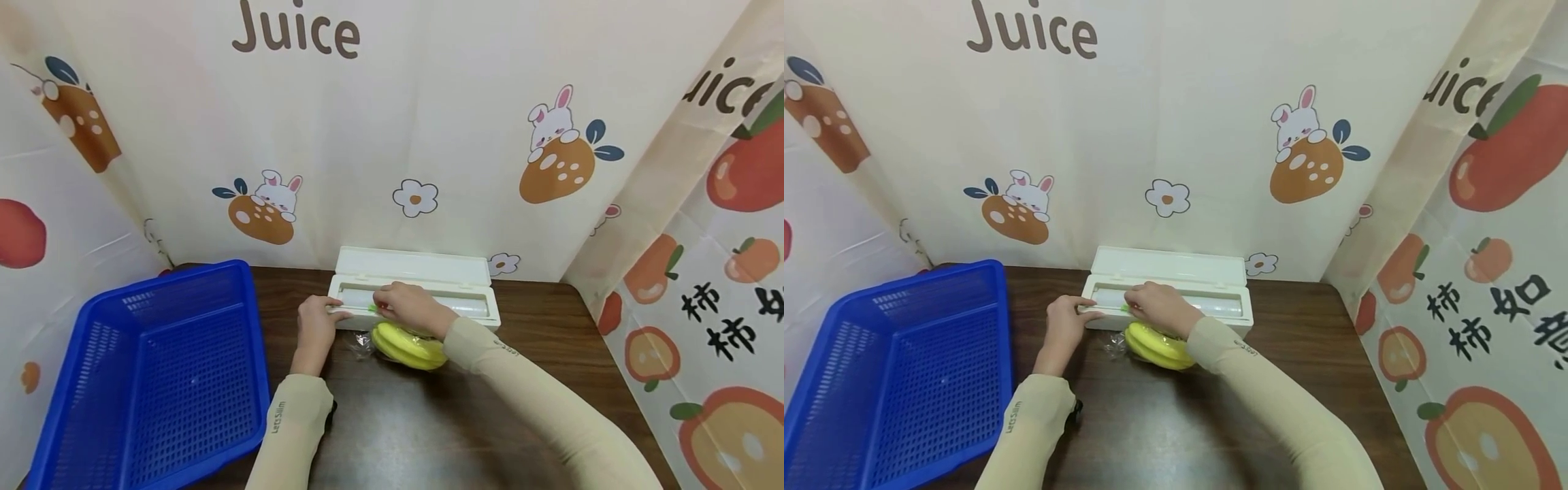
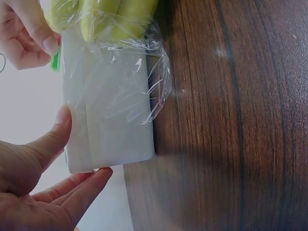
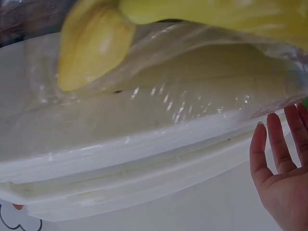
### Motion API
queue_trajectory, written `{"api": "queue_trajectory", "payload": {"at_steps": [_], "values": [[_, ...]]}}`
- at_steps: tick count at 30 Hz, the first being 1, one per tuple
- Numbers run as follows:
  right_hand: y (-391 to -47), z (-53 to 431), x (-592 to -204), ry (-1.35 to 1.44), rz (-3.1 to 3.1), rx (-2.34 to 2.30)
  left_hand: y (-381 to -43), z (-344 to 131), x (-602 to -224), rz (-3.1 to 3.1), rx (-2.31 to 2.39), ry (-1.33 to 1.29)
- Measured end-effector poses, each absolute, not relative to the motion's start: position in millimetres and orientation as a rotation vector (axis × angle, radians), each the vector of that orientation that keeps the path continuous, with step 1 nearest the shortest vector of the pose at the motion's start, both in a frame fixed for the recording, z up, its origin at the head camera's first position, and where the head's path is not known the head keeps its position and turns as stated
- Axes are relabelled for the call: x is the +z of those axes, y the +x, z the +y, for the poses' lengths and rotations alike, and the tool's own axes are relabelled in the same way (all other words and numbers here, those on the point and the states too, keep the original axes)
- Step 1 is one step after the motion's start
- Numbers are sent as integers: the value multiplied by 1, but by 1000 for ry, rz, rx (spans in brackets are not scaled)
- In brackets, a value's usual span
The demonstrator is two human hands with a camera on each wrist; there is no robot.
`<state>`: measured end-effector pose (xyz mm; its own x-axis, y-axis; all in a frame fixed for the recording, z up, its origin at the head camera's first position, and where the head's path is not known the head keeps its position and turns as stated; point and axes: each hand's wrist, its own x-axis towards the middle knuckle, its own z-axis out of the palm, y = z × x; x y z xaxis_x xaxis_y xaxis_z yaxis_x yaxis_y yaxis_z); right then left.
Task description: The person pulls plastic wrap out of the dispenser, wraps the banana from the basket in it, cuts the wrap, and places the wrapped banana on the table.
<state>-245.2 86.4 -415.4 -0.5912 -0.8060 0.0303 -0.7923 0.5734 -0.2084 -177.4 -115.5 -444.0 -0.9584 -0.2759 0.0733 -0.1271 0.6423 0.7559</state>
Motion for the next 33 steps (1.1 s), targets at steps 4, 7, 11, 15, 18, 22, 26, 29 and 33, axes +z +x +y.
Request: {"api": "queue_trajectory", "payload": {"at_steps": [4, 7, 11, 15, 18, 22, 26, 29, 33], "values": [[-245, 90, -415, -1382, 2712, -324, -177, -119, -442, -2691, -1232, 349], [-245, 91, -415, -1378, 2705, -335, -178, -120, -442, -2696, -1235, 356], [-245, 92, -415, -1378, 2696, -355, -178, -122, -443, -2693, -1236, 367], [-246, 95, -415, -1387, 2695, -364, -177, -121, -442, -2693, -1248, 374], [-247, 97, -416, -1393, 2693, -366, -177, -120, -443, -2697, -1249, 371], [-247, 100, -417, -1401, 2692, -377, -177, -119, -444, -2706, -1252, 372], [-247, 104, -418, -1398, 2699, -376, -177, -118, -444, -2706, -1258, 374], [-247, 106, -419, -1390, 2700, -383, -177, -117, -444, -2704, -1261, 370], [-246, 109, -419, -1377, 2696, -387, -177, -116, -444, -2703, -1268, 364]]}}
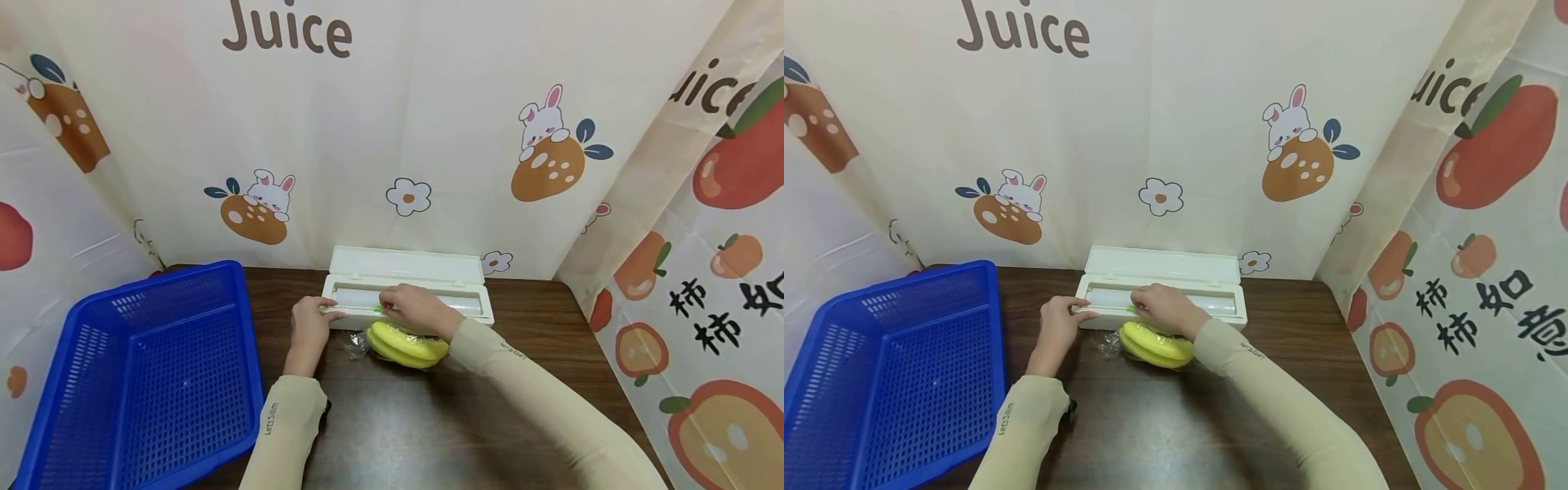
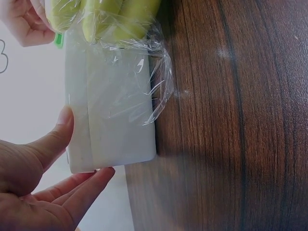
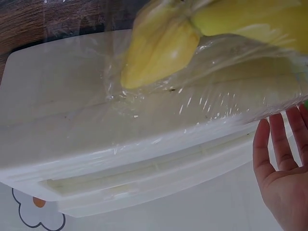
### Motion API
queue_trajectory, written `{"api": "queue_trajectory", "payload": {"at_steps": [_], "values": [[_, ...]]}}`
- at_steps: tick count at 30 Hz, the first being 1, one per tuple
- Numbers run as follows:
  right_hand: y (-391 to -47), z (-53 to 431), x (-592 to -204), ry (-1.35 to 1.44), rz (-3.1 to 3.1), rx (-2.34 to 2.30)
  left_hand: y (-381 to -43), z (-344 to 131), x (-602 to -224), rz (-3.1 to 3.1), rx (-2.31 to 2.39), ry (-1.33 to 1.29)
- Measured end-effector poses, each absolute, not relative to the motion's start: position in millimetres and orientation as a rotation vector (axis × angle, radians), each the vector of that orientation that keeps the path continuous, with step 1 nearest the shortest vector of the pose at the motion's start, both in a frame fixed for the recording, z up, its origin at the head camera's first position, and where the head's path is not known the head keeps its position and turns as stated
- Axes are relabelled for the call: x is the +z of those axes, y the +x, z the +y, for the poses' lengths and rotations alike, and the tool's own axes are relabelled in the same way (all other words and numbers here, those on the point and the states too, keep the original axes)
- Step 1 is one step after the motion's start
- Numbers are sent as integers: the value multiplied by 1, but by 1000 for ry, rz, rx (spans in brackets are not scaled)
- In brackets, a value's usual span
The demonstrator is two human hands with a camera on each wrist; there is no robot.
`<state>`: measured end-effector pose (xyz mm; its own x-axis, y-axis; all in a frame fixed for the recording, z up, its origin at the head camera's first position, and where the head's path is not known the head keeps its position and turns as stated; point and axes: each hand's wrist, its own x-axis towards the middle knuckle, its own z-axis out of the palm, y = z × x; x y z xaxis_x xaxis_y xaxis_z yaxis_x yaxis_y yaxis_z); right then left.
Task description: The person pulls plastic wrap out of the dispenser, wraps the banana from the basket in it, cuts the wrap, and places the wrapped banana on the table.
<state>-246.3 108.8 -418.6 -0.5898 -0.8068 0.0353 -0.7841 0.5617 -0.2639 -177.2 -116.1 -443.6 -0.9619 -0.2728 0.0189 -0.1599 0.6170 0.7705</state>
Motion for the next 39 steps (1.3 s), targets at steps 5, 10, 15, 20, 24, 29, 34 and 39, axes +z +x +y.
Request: {"api": "queue_trajectory", "payload": {"at_steps": [5, 10, 15, 20, 24, 29, 34, 39], "values": [[-245, 110, -417, -1372, 2691, -390, -178, -117, -444, -2705, -1275, 371], [-245, 113, -416, -1380, 2687, -391, -178, -117, -442, -2707, -1281, 371], [-245, 117, -417, -1363, 2695, -382, -177, -116, -442, -2707, -1286, 363], [-246, 120, -418, -1376, 2702, -402, -177, -116, -440, -2710, -1280, 364], [-245, 123, -419, -1375, 2697, -420, -177, -117, -441, -2714, -1281, 367], [-245, 127, -420, -1369, 2715, -409, -179, -116, -443, -2717, -1287, 369], [-245, 128, -422, -1374, 2716, -426, -178, -117, -442, -2720, -1292, 379], [-245, 131, -422, -1375, 2713, -440, -178, -118, -442, -2722, -1284, 366]]}}
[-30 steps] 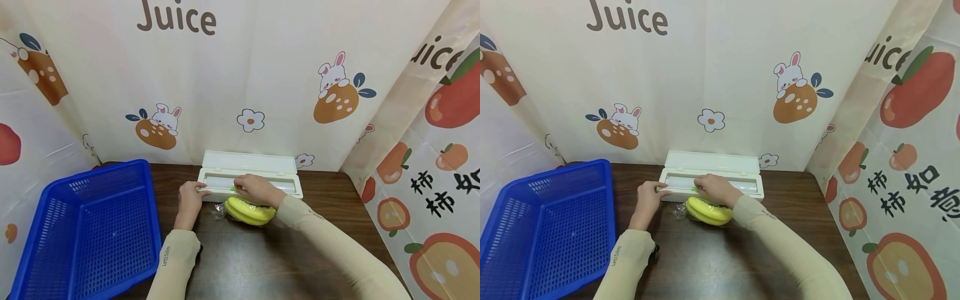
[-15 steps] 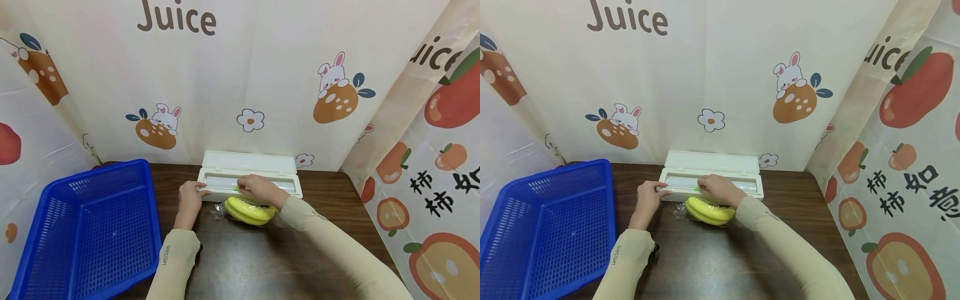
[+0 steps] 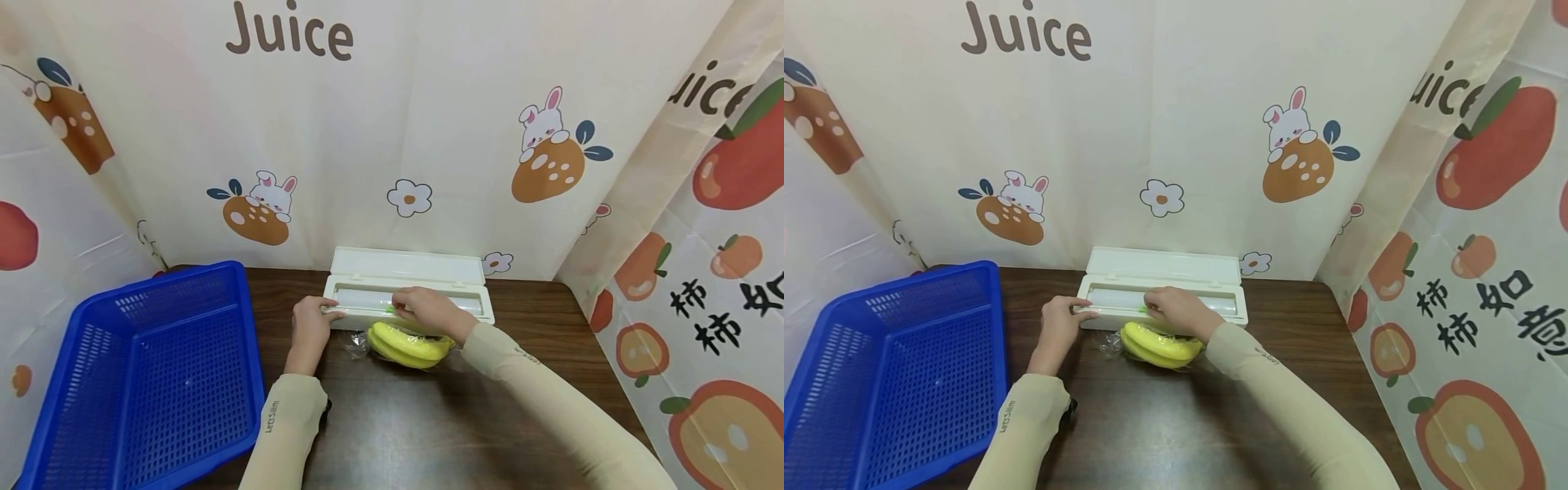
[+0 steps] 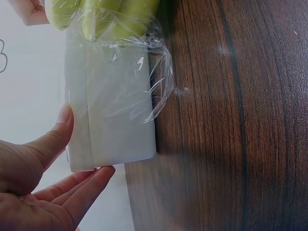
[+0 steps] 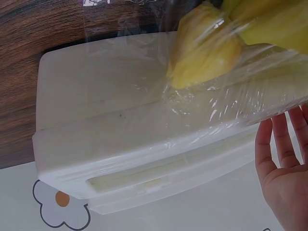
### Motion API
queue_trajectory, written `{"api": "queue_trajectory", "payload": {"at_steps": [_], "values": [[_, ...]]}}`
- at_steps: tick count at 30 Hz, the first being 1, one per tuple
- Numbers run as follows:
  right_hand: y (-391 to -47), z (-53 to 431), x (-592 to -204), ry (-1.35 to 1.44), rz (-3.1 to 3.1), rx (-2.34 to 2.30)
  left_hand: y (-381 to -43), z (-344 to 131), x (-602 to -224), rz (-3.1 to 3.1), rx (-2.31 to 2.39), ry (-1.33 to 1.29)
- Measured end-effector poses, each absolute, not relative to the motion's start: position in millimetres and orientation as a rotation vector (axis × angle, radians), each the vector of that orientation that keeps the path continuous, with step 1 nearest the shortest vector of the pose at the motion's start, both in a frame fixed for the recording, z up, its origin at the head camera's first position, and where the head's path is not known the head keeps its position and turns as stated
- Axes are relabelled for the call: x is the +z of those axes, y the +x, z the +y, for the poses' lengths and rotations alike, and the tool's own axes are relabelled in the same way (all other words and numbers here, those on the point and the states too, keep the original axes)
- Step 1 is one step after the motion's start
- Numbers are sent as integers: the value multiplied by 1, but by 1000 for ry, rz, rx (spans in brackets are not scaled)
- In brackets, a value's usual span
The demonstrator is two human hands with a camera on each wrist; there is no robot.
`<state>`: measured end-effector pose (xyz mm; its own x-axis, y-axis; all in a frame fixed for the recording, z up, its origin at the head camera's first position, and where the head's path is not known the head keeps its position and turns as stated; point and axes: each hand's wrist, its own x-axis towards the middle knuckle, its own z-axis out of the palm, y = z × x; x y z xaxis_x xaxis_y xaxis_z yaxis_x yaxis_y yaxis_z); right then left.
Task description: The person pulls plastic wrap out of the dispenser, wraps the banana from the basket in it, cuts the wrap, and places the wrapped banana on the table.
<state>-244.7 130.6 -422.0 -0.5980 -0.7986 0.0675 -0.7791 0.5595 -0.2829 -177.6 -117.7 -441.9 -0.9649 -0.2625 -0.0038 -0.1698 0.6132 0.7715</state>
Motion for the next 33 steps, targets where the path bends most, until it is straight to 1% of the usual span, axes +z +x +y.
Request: {"api": "queue_trajectory", "payload": {"at_steps": [25, 33], "values": [[-246, 145, -422, -1354, 2730, -448, -179, -115, -443, -2692, -1268, 363], [-244, 144, -420, -1337, 2715, -429, -179, -117, -441, -2712, -1281, 380]]}}
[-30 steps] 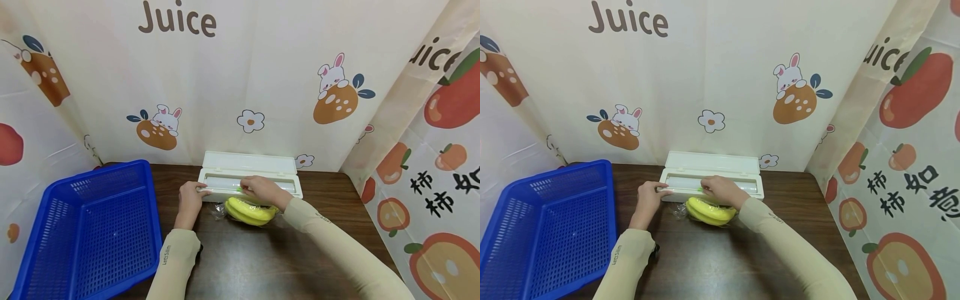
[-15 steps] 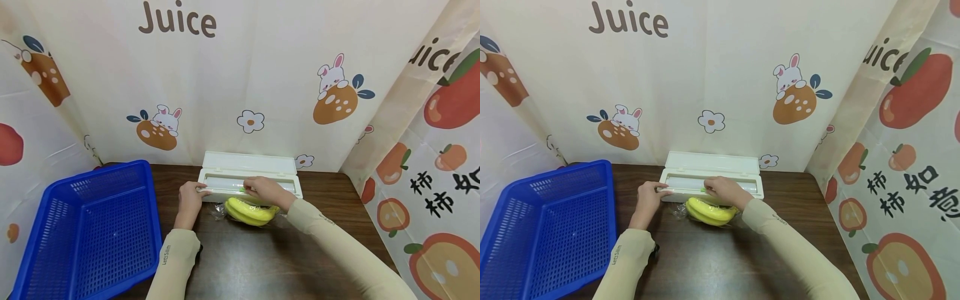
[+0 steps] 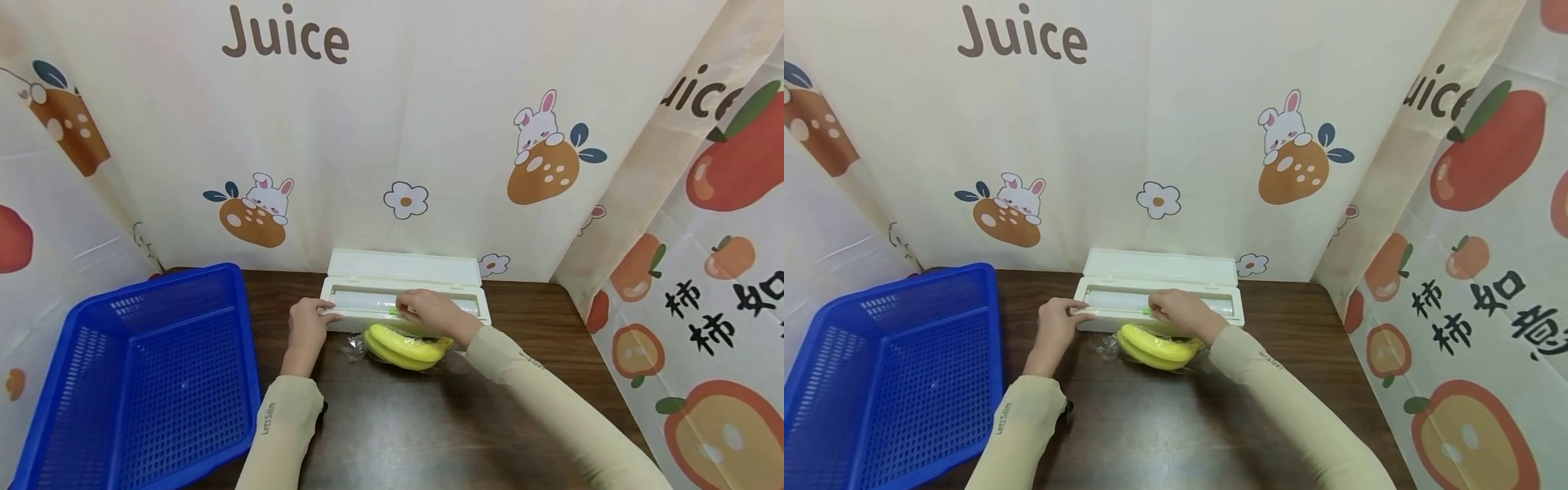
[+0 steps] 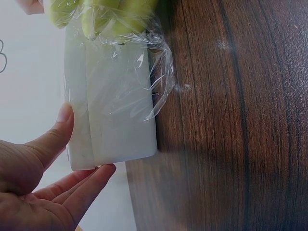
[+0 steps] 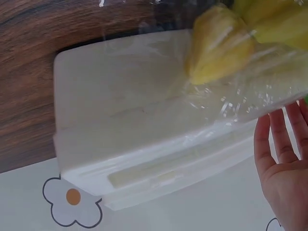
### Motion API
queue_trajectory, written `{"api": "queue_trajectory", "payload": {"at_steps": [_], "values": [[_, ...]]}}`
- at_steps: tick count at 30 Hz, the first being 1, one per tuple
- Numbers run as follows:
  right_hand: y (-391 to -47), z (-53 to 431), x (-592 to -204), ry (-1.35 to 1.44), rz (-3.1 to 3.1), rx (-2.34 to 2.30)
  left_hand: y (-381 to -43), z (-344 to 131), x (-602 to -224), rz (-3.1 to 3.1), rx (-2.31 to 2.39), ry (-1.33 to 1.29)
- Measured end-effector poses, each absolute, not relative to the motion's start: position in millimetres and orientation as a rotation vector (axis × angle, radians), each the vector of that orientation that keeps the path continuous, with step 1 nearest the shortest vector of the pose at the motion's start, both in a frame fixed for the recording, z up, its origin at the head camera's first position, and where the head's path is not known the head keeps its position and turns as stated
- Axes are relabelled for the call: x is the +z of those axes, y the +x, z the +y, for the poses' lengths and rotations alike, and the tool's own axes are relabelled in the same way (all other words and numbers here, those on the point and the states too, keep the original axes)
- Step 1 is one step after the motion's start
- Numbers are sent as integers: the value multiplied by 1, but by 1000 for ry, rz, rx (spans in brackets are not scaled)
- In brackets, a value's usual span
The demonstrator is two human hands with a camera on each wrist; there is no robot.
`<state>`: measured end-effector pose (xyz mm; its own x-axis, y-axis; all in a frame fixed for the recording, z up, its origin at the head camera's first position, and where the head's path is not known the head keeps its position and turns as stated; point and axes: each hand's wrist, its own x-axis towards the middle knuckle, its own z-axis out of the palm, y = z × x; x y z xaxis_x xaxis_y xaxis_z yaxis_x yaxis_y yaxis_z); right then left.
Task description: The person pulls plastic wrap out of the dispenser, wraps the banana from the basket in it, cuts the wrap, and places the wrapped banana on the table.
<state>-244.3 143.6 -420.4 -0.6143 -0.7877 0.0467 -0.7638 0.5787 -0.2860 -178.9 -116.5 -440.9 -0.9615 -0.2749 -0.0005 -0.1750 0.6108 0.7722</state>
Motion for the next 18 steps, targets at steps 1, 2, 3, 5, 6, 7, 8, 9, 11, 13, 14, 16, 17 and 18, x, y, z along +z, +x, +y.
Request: {"api": "queue_trajectory", "payload": {"at_steps": [1, 2, 3, 5, 6, 7, 8, 9, 11, 13, 14, 16, 17, 18], "values": [[-244, 143, -420, -1328, 2705, -435, -179, -117, -441, -2715, -1280, 379], [-244, 142, -420, -1319, 2700, -435, -179, -117, -441, -2717, -1278, 377], [-244, 141, -419, -1306, 2695, -438, -178, -117, -441, -2718, -1271, 370], [-243, 140, -419, -1286, 2692, -440, -178, -117, -441, -2714, -1268, 362], [-243, 139, -419, -1272, 2690, -443, -178, -117, -442, -2713, -1265, 357], [-242, 138, -419, -1265, 2692, -442, -178, -117, -441, -2711, -1268, 356], [-242, 137, -419, -1259, 2694, -444, -178, -117, -442, -2709, -1264, 351], [-241, 137, -419, -1264, 2696, -454, -178, -117, -441, -2707, -1261, 348], [-240, 135, -419, -1287, 2700, -473, -178, -117, -441, -2707, -1258, 350], [-240, 133, -420, -1326, 2709, -495, -178, -117, -441, -2710, -1261, 355], [-239, 133, -420, -1339, 2712, -504, -178, -117, -440, -2713, -1257, 356], [-240, 133, -422, -1351, 2718, -513, -178, -116, -440, -2721, -1267, 364], [-240, 133, -422, -1344, 2721, -516, -178, -116, -440, -2723, -1271, 369], [-240, 134, -422, -1335, 2723, -516, -178, -116, -439, -2724, -1279, 374]]}}
